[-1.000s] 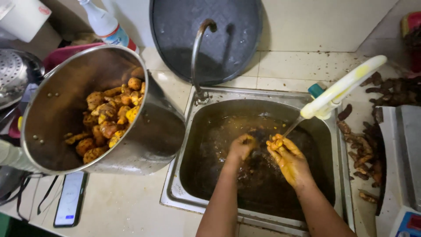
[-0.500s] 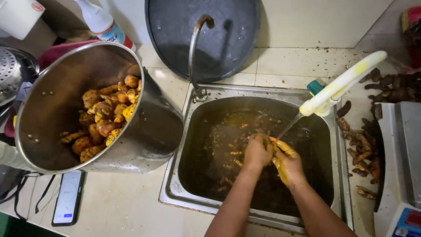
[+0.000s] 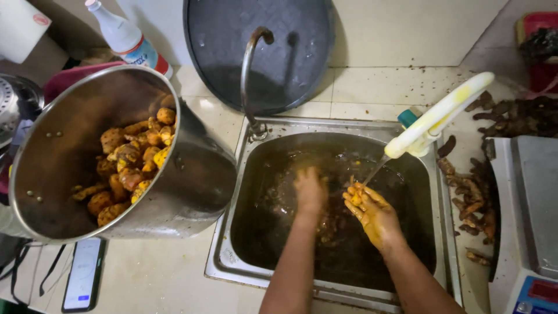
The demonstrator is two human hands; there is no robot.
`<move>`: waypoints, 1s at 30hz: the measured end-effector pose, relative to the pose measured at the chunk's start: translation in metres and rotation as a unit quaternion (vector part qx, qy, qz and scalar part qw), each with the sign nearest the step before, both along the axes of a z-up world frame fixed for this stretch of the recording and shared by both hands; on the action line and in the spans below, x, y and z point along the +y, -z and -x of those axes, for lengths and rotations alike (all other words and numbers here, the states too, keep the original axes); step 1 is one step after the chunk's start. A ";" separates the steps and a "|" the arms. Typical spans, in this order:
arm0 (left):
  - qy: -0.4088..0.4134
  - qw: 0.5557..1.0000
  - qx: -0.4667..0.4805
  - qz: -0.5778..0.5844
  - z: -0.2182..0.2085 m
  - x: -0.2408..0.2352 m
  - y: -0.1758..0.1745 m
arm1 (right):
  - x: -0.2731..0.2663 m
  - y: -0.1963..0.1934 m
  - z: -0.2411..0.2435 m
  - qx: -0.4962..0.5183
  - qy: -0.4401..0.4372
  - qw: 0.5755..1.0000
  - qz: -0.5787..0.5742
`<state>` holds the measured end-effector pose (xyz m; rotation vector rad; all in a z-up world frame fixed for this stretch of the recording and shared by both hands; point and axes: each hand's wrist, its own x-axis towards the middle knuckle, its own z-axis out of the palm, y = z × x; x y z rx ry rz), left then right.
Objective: Washing and scrubbing turmeric roots in a sink under running water
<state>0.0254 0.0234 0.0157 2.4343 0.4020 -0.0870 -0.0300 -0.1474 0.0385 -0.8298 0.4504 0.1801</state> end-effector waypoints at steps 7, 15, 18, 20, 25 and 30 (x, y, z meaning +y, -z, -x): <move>0.038 0.981 0.186 0.035 0.021 0.021 0.078 | -0.015 0.020 -0.013 0.010 -0.038 0.999 -0.001; 0.107 0.965 -0.047 0.233 0.036 -0.059 -0.012 | -0.019 0.031 -0.011 -0.030 -0.026 0.999 0.016; 0.105 0.968 -0.081 0.214 0.035 -0.063 -0.048 | -0.018 0.046 -0.011 -0.017 -0.012 1.000 0.005; 0.099 0.971 -0.073 0.204 0.034 -0.065 -0.045 | -0.015 0.033 -0.005 -0.011 -0.010 1.000 0.002; 0.088 0.977 -0.026 0.191 0.013 -0.065 -0.041 | -0.010 0.026 -0.002 -0.020 0.000 1.000 0.001; 0.093 0.984 0.011 0.155 0.001 -0.058 -0.054 | -0.008 0.060 -0.002 -0.038 0.051 0.998 -0.002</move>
